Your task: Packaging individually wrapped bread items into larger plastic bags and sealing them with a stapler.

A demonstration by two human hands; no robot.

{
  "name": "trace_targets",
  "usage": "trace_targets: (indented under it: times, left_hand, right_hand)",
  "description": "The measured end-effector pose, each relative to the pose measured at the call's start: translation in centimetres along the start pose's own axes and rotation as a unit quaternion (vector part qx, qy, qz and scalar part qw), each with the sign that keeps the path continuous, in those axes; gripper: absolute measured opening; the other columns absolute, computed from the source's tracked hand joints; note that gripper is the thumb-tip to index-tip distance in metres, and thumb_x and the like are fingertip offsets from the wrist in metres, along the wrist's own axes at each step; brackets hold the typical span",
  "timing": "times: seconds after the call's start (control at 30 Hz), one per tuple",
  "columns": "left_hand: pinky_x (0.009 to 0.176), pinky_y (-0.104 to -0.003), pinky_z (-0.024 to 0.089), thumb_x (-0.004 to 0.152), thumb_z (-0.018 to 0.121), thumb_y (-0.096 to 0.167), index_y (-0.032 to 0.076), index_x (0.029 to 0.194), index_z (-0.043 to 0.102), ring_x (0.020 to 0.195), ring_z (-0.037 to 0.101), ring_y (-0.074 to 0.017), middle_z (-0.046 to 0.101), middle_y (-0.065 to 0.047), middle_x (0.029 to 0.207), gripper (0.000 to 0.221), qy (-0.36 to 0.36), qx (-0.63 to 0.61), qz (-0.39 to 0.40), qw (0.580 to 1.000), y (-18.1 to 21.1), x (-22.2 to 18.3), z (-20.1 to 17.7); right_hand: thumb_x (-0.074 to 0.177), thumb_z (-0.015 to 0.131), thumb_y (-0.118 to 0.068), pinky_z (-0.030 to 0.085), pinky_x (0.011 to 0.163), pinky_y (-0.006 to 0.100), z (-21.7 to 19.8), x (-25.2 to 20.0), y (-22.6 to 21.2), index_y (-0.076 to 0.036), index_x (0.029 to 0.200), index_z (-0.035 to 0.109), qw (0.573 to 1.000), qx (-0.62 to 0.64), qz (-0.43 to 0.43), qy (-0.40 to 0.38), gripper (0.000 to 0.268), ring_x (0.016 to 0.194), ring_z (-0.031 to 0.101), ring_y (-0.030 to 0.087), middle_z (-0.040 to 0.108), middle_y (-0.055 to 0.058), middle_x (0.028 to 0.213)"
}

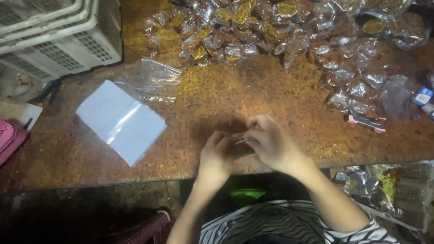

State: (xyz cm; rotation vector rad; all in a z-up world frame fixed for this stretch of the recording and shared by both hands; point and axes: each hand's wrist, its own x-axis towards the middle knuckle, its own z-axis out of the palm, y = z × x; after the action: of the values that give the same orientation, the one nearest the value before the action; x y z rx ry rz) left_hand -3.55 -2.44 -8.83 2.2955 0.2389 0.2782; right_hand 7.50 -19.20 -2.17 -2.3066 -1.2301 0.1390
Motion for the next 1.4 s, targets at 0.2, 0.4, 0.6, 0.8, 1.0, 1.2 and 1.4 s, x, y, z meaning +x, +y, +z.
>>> trace_targets:
  times: [0.2, 0.4, 0.6, 0.8, 1.0, 1.2, 1.4]
  left_hand:
    - [0.071, -0.045, 0.054, 0.090, 0.072, 0.026, 0.011, 0.105, 0.074, 0.090, 0.071, -0.0365, 0.070, -0.016, 0.094, 0.022, -0.031, -0.157, -0.118, 0.980, 3.9, 0.5, -3.0]
    - [0.073, -0.049, 0.058, 0.089, 0.074, 0.014, 0.005, 0.102, 0.071, 0.087, 0.073, -0.0310, 0.072, -0.018, 0.089, 0.017, 0.061, -0.319, -0.145, 0.935, -1.2, 0.0, 0.6]
    - [0.078, -0.045, 0.060, 0.093, 0.062, 0.001, 0.005, 0.109, 0.078, 0.085, 0.073, -0.0294, 0.074, -0.018, 0.087, 0.023, 0.068, -0.276, -0.154, 0.946, 1.1, -0.1, -1.2]
    - [0.097, -0.044, 0.055, 0.083, 0.070, 0.008, 0.010, 0.132, 0.069, 0.114, 0.063, -0.0364, 0.064, -0.013, 0.106, 0.049, 0.006, -0.090, -0.077, 0.993, 4.7, -0.7, -3.7]
    - [0.083, -0.037, 0.050, 0.080, 0.063, 0.007, 0.015, 0.110, 0.078, 0.093, 0.055, -0.0313, 0.051, -0.006, 0.086, 0.035, 0.089, 0.126, 0.132, 0.979, -0.6, -0.9, -1.6]
    - [0.080, -0.041, 0.045, 0.063, 0.074, 0.016, 0.020, 0.104, 0.078, 0.093, 0.058, -0.0279, 0.063, -0.002, 0.087, 0.041, 0.118, 0.190, 0.192, 0.956, 0.6, -0.1, -1.4]
    - [0.072, -0.040, 0.043, 0.065, 0.075, 0.014, 0.016, 0.090, 0.077, 0.090, 0.059, -0.0296, 0.067, -0.003, 0.081, 0.025, 0.116, 0.247, 0.150, 0.950, -0.8, 0.9, -1.7]
  right_hand:
    - [0.084, 0.079, -0.014, 0.054, 0.095, 0.043, 1.1, -0.1, 1.0, -0.005, 0.092, 0.081, 0.961, 0.273, 0.031, 0.031, 0.012, 0.105, 0.073, 0.033, 0.079, 0.013, 0.095]
    - [0.075, 0.084, -0.001, 0.057, 0.088, 0.033, 3.2, -0.1, 2.6, -0.006, 0.110, 0.070, 0.875, 0.448, 0.165, 0.083, 0.037, 0.087, 0.074, 0.019, 0.077, 0.008, 0.084]
    - [0.093, 0.063, -0.005, 0.050, 0.102, 0.049, 1.3, -0.3, 1.7, -0.010, 0.106, 0.079, 0.953, 0.291, 0.086, 0.017, 0.022, 0.106, 0.073, 0.036, 0.080, 0.016, 0.103]
    - [0.081, 0.077, -0.012, 0.039, 0.110, 0.056, 1.6, -0.7, 1.9, -0.002, 0.131, 0.067, 0.991, 0.125, -0.022, -0.045, 0.052, 0.116, 0.059, 0.038, 0.068, 0.017, 0.111]
    - [0.085, 0.075, -0.028, 0.017, 0.112, 0.079, 3.8, 0.1, 3.6, -0.026, 0.096, 0.076, 0.984, -0.114, -0.114, 0.080, 0.010, 0.114, 0.055, 0.027, 0.052, -0.001, 0.093]
    - [0.082, 0.080, -0.021, 0.037, 0.112, 0.055, 6.8, 1.8, 8.0, -0.017, 0.088, 0.080, 0.987, 0.073, -0.111, 0.092, 0.007, 0.125, 0.053, 0.028, 0.064, 0.002, 0.108]
    - [0.089, 0.071, -0.048, 0.044, 0.107, 0.060, -4.3, -1.4, 11.1, -0.010, 0.129, 0.071, 0.974, 0.060, 0.217, -0.010, 0.055, 0.124, 0.059, 0.048, 0.068, 0.024, 0.125]
